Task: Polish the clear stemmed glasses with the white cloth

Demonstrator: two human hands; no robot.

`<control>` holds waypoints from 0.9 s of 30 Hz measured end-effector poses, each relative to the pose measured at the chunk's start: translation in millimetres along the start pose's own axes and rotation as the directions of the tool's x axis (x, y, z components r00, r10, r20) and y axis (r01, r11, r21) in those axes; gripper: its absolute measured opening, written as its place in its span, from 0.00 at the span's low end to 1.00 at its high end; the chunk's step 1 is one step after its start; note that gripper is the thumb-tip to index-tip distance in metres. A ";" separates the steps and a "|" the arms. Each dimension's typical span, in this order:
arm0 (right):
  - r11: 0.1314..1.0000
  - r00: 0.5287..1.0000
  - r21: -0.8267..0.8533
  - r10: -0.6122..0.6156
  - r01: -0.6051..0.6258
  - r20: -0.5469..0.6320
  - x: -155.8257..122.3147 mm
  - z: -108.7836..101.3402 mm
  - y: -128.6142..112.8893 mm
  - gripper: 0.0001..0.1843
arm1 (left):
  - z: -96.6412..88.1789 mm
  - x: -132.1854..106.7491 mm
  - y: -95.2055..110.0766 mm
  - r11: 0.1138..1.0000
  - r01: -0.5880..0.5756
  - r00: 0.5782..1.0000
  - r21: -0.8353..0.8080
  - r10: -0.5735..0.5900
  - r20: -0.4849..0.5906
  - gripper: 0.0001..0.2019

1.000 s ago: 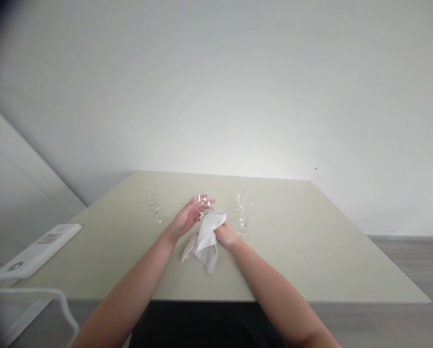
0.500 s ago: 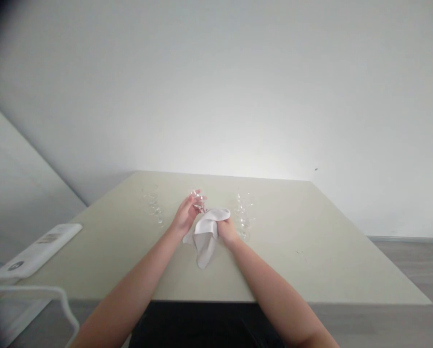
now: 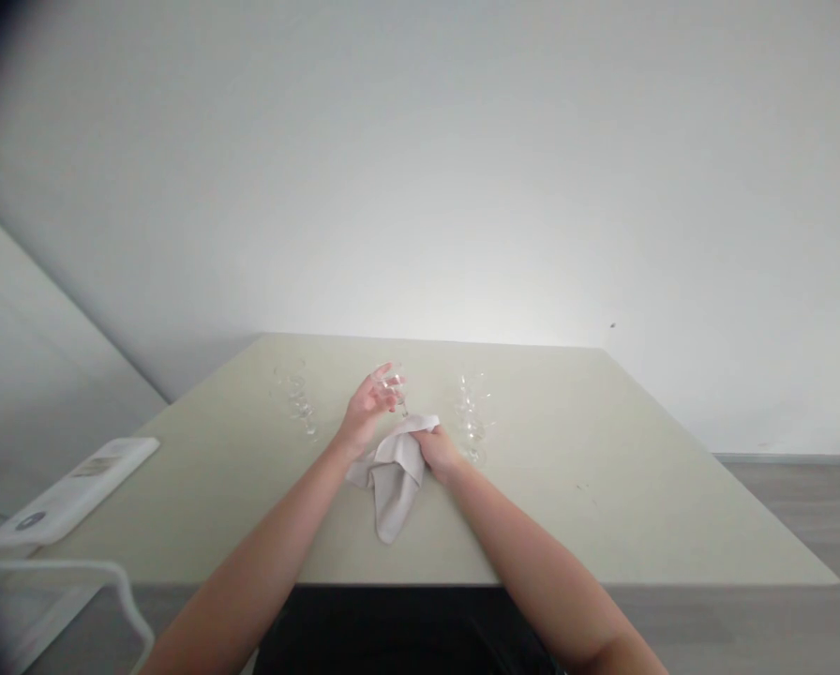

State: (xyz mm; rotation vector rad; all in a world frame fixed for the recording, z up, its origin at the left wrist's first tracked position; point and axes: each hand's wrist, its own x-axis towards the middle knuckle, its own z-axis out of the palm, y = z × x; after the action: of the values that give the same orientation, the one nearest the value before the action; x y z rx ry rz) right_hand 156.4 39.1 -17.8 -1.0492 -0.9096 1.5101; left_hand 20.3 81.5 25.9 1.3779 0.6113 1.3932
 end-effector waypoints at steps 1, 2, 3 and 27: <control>1.000 1.000 -0.012 0.005 -0.005 0.014 0.0 -1.5 -1.4 0.08 | -0.6 0.4 -0.4 1.000 -0.004 1.000 0.020 0.004 -0.012 0.36; 0.999 0.999 -0.033 0.000 0.001 0.035 -0.5 -3.0 -2.8 0.08 | -1.4 1.0 -1.0 0.999 -0.008 1.000 0.039 0.009 -0.028 0.35; 0.998 0.997 -0.067 -0.011 0.016 0.072 -1.4 -4.2 -4.0 0.09 | -2.4 1.9 -2.0 0.998 -0.015 0.999 0.055 0.018 -0.051 0.35; 0.860 0.791 -0.381 -0.041 0.338 0.610 -16.3 1.2 -9.0 0.11 | -4.1 5.5 -59.1 0.636 -0.121 0.965 0.762 -0.104 0.240 0.12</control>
State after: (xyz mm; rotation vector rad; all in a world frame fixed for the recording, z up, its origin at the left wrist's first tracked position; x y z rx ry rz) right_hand 159.4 24.6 -6.5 -0.7739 -1.8526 1.4837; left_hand 35.8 107.3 -25.4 2.2126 1.1021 0.9201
